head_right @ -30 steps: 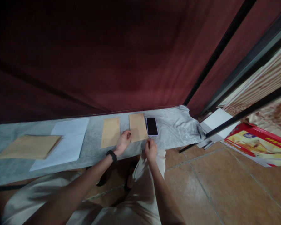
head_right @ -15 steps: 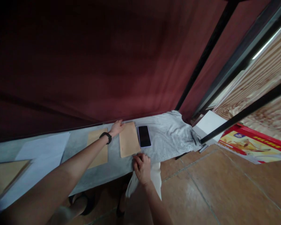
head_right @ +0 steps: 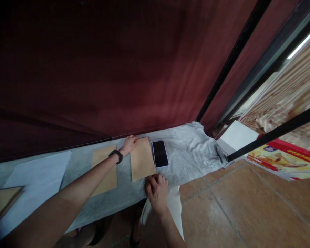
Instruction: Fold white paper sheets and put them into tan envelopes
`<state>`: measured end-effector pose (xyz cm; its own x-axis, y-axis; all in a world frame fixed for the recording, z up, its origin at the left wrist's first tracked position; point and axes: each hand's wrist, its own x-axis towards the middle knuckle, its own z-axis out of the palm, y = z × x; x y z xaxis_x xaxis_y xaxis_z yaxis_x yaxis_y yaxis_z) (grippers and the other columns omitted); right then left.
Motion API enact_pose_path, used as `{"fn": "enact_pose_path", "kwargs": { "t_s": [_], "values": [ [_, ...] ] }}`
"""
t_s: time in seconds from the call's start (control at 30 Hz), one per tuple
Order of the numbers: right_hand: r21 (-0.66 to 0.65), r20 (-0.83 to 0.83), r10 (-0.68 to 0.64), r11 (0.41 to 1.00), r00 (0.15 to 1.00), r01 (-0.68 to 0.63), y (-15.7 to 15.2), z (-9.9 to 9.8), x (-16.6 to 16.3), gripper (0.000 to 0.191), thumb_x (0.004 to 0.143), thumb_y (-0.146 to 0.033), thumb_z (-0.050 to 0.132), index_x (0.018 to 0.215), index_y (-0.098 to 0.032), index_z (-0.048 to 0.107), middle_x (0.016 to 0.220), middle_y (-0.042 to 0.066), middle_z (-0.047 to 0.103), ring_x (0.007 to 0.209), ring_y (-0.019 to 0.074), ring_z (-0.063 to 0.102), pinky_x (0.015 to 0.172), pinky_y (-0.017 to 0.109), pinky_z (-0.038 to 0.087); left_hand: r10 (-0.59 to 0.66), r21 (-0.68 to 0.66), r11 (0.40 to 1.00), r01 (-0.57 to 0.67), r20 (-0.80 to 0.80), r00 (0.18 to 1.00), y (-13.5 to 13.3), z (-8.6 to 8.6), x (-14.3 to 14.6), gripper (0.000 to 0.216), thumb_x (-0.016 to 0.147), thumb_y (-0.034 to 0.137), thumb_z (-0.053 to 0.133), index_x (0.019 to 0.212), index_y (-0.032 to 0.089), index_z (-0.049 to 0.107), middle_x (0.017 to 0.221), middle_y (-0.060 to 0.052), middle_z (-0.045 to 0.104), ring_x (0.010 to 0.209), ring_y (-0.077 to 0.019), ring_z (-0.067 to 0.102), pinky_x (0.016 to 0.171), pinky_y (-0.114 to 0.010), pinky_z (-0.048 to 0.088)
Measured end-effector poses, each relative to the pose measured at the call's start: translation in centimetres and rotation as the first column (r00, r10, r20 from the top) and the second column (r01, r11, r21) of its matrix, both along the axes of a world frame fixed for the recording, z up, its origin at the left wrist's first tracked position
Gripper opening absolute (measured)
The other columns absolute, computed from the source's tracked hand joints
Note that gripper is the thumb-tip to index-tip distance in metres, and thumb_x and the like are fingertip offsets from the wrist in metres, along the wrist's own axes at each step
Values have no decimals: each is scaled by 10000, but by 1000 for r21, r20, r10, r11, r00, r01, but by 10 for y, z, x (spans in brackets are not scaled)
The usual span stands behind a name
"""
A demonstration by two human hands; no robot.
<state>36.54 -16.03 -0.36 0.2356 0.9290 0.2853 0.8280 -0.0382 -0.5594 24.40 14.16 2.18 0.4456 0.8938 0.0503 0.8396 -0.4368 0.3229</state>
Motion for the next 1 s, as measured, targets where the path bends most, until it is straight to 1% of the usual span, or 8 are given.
{"fn": "enact_pose_path", "kwargs": {
  "t_s": [0.2, 0.4, 0.53, 0.63, 0.77, 0.83, 0.9, 1.0],
  "values": [
    [-16, 3, -78, 997, 997, 78, 5, 0, -5, 222, 947, -214, 579, 1092, -294, 725, 1037, 44, 641, 968, 237, 560, 847, 366, 378, 8, -8, 1000, -8, 10, 1000, 0, 0, 0, 278, 925, 169, 515, 1039, 168, 769, 1089, -110, 689, 1050, -243, 630, 999, -347, 477],
    [8, -2, -62, 998, 998, 62, 4, -3, -3, 230, 941, -208, 566, 1093, -284, 721, 1038, 42, 640, 966, 232, 563, 850, 366, 382, 25, -38, 999, -22, 62, 998, 5, 5, 4, 250, 868, 114, 539, 907, 162, 781, 1002, -100, 697, 977, -232, 655, 940, -340, 511],
    [22, 7, -24, 999, 1000, 24, 2, -4, -1, 247, 958, -227, 536, 1114, -281, 719, 1039, 47, 641, 974, 235, 565, 841, 365, 388, 35, -19, 999, -32, 141, 989, -6, 14, -2, 284, 880, 135, 556, 1082, 160, 754, 1088, -97, 689, 1022, -218, 665, 965, -331, 525],
    [45, 5, 20, 999, 1000, -20, 0, -5, 2, 258, 971, -250, 522, 1141, -278, 714, 1070, 52, 646, 991, 239, 568, 837, 370, 392, 41, 31, 998, -48, 206, 978, -44, 16, -26, 381, 921, 155, 523, 1272, 143, 673, 1269, -131, 644, 1183, -236, 625, 1065, -374, 500],
    [103, -36, 64, 993, 997, -60, -6, -11, 11, 259, 976, -268, 503, 1133, -257, 709, 1097, 60, 656, 1017, 245, 576, 844, 379, 412, 30, 70, 996, -48, 239, 971, -132, 4, -90, 392, 961, 236, 534, 1334, 168, 633, 1408, -131, 592, 1334, -249, 550, 1152, -404, 456],
    [160, -88, 95, 984, 992, -80, -10, -14, 13, 253, 982, -260, 481, 1090, -247, 709, 1077, 58, 665, 1024, 243, 589, 857, 386, 433, -25, 161, 987, -18, 262, 965, -174, -3, -125, 422, 1013, 300, 471, 1405, 189, 578, 1497, -124, 538, 1408, -254, 489, 1183, -447, 429],
    [224, -166, 131, 970, 977, -92, -13, -15, 5, 260, 989, -236, 448, 1054, -236, 699, 1023, 58, 674, 1003, 238, 611, 869, 395, 467, -18, 210, 977, -31, 226, 974, -207, -9, -155, 479, 1048, 335, 401, 1500, 200, 483, 1566, -108, 481, 1471, -239, 418, 1213, -452, 392],
    [284, -254, 203, 950, 946, -128, -10, -10, -29, 303, 996, -201, 403, 1081, -236, 692, 1028, 76, 690, 1019, 236, 642, 907, 411, 521, 19, 231, 972, -45, 111, 994, -231, -14, -185, 542, 1067, 367, 349, 1569, 167, 384, 1614, -120, 426, 1522, -246, 342, 1238, -474, 344]
  ]
}}
